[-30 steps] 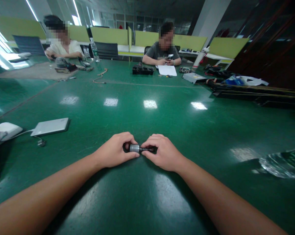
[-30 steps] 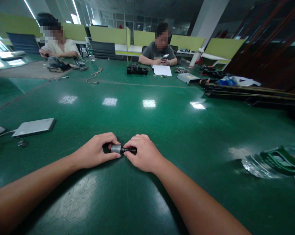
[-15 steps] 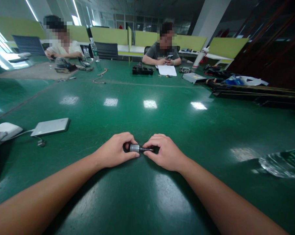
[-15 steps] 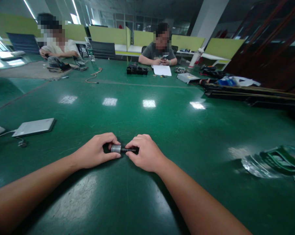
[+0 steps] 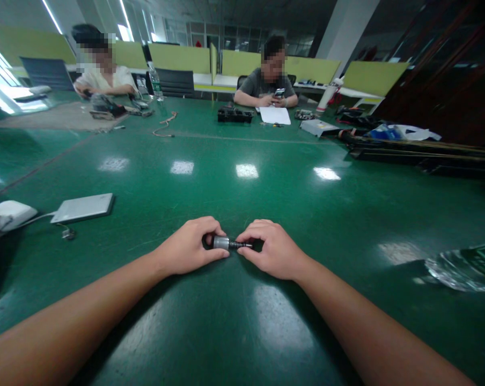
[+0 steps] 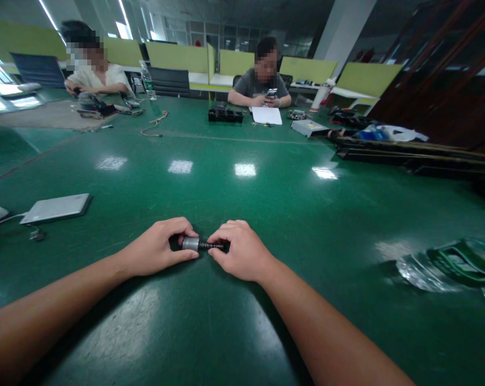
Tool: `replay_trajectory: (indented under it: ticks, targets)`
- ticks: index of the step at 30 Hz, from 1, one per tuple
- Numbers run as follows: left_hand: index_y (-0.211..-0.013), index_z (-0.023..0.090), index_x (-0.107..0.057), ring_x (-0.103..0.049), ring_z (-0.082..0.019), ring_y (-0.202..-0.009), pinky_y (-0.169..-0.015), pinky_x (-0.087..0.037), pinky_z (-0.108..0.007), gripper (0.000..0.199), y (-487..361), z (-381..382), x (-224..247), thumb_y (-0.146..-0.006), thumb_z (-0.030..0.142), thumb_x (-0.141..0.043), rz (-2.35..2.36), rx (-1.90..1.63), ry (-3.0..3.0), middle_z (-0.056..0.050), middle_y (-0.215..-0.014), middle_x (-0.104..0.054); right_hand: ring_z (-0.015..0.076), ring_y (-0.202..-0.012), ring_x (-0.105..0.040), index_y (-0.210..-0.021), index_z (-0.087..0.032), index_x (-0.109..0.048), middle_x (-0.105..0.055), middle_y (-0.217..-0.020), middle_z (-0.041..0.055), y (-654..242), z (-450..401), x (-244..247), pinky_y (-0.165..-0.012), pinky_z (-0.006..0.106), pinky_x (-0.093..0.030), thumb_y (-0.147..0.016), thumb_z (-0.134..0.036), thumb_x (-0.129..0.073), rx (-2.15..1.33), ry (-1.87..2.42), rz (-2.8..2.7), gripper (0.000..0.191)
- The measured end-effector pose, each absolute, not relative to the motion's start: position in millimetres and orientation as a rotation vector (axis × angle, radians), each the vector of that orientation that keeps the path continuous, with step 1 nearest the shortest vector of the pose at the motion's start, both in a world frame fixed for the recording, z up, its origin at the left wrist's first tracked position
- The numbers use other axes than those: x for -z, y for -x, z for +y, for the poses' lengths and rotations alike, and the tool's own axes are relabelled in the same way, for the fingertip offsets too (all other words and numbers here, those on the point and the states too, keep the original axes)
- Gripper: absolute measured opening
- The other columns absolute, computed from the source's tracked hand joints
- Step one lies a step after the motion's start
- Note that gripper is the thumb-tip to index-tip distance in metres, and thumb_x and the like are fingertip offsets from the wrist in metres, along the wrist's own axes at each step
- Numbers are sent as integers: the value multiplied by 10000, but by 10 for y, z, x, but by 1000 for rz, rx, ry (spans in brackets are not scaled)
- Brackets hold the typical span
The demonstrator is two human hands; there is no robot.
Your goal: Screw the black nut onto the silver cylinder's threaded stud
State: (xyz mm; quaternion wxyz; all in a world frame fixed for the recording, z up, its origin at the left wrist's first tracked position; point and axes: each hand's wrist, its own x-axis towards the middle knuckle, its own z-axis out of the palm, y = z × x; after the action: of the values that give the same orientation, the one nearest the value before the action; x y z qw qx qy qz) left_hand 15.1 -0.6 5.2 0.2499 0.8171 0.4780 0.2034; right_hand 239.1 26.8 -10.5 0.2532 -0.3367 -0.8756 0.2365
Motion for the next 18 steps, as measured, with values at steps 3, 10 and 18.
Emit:
replay_trajectory:
  ticks: [3,10,18]
  targets:
    - [-898,171,-651,-562,-154,-714,-653,-409,-260,203,-151,-6,-56,-781,315,-733,1299,-558,-2221,7,-786,-585,164,-762,-603,-846,-185,-724,-703,-775,15,-2398,270,101,-783,336,-421,-757,-148,-727,-643,914,-2386,96]
    - [-887,176,-649,-561,-157,-716,-658,-406,-264,199,-155,-1,-56,-776,318,-734,1311,-559,-2222,8,-784,-586,165,-763,-600,-841,-189,-724,-702,-775,15,-2419,277,95,-779,331,-420,-752,-139,-729,-647,915,-2390,102]
    - [-886,176,-649,-563,-158,-722,-660,-406,-265,193,-148,-2,-47,-780,317,-728,1305,-561,-2219,7,-791,-589,163,-753,-601,-826,-193,-718,-696,-759,10,-2432,282,89,-769,325,-421,-740,-124,-730,-649,907,-2387,111]
